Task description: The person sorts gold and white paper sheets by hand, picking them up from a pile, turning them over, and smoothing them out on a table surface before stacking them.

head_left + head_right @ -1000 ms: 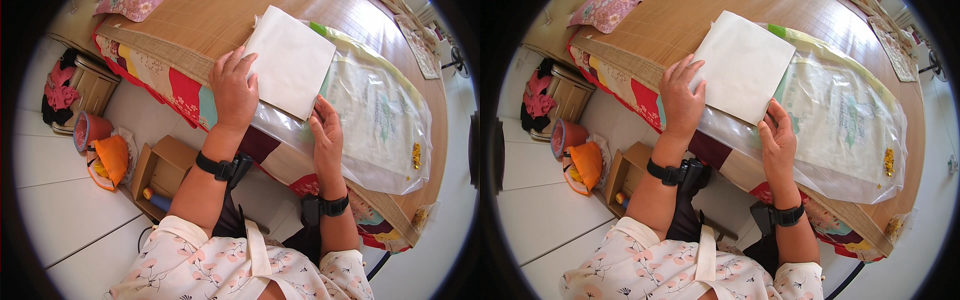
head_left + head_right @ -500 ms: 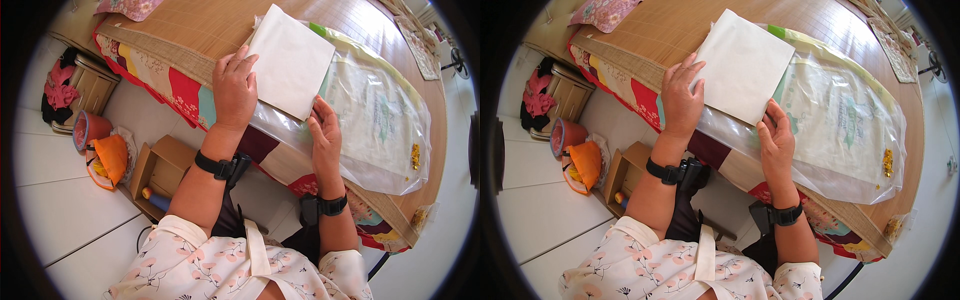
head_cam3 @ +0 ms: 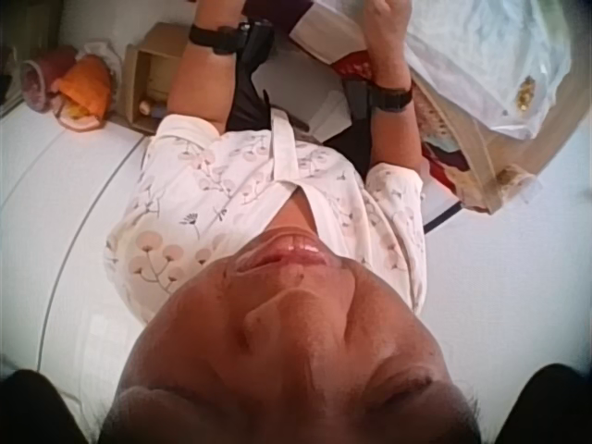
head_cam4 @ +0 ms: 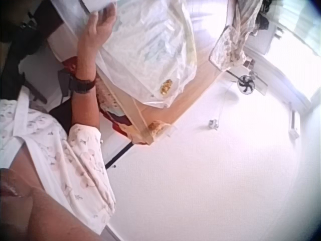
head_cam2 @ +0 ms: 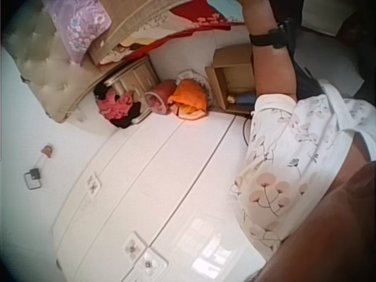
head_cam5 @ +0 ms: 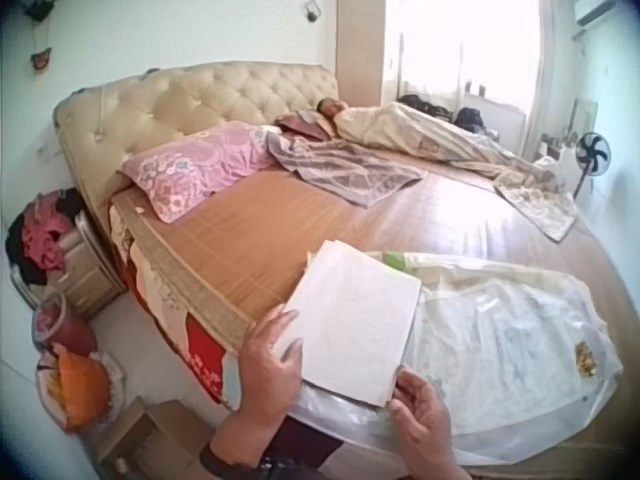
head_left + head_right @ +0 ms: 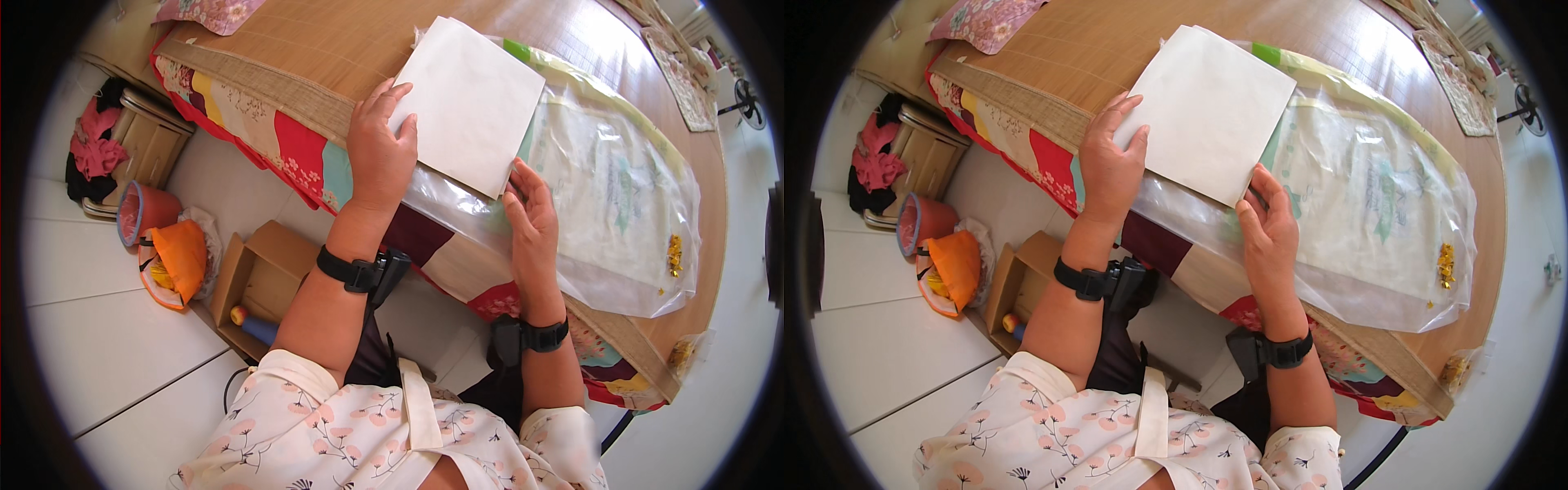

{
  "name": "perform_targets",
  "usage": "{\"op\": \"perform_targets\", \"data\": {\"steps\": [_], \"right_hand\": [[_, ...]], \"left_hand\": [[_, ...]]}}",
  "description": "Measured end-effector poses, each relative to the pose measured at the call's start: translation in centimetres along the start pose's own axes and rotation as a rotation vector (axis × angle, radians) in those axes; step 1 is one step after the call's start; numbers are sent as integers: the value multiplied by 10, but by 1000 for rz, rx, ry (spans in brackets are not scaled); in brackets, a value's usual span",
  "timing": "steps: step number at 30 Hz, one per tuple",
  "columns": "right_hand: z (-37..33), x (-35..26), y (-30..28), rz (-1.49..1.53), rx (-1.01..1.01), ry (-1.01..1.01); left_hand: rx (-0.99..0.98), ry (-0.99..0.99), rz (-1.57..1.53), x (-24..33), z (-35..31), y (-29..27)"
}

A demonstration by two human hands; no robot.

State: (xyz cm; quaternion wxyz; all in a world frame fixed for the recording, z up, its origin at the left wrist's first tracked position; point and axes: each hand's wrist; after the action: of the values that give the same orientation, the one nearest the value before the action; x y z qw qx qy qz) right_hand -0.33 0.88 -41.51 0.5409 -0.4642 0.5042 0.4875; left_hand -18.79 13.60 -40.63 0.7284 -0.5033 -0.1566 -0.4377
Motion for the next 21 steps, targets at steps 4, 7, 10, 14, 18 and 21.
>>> {"op": "perform_targets", "data": {"steps": [4, 7, 10, 14, 18, 21], "right_hand": [[-2, -11, -1, -205, 26, 10], [2, -25, 3, -597, 89, -106], [12, -48, 19, -430, 24, -40], [38, -63, 42, -276, -132, 75], [71, -68, 52, -405, -178, 35], [96, -70, 69, -424, -167, 92]], "left_hand": [[24, -30, -155, -4, 2, -7], [-10, -92, -299, 1, 5, -14], [-111, -245, -605, 4, 9, -24], [-81, -245, -910, 1, 11, -31], [-119, -308, -1144, -1, 13, -30], [-135, -324, -1217, -1, 12, -30]]}}
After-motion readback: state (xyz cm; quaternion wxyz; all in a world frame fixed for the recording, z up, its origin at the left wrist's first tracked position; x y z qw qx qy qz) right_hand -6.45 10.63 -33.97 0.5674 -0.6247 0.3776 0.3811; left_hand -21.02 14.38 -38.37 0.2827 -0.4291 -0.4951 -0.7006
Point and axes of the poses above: each hand's wrist, its own z-axis towards the middle knuckle, its own y-axis out of the palm, x = y × z, and after that the axes turned 14 degrees about -x, right-handed
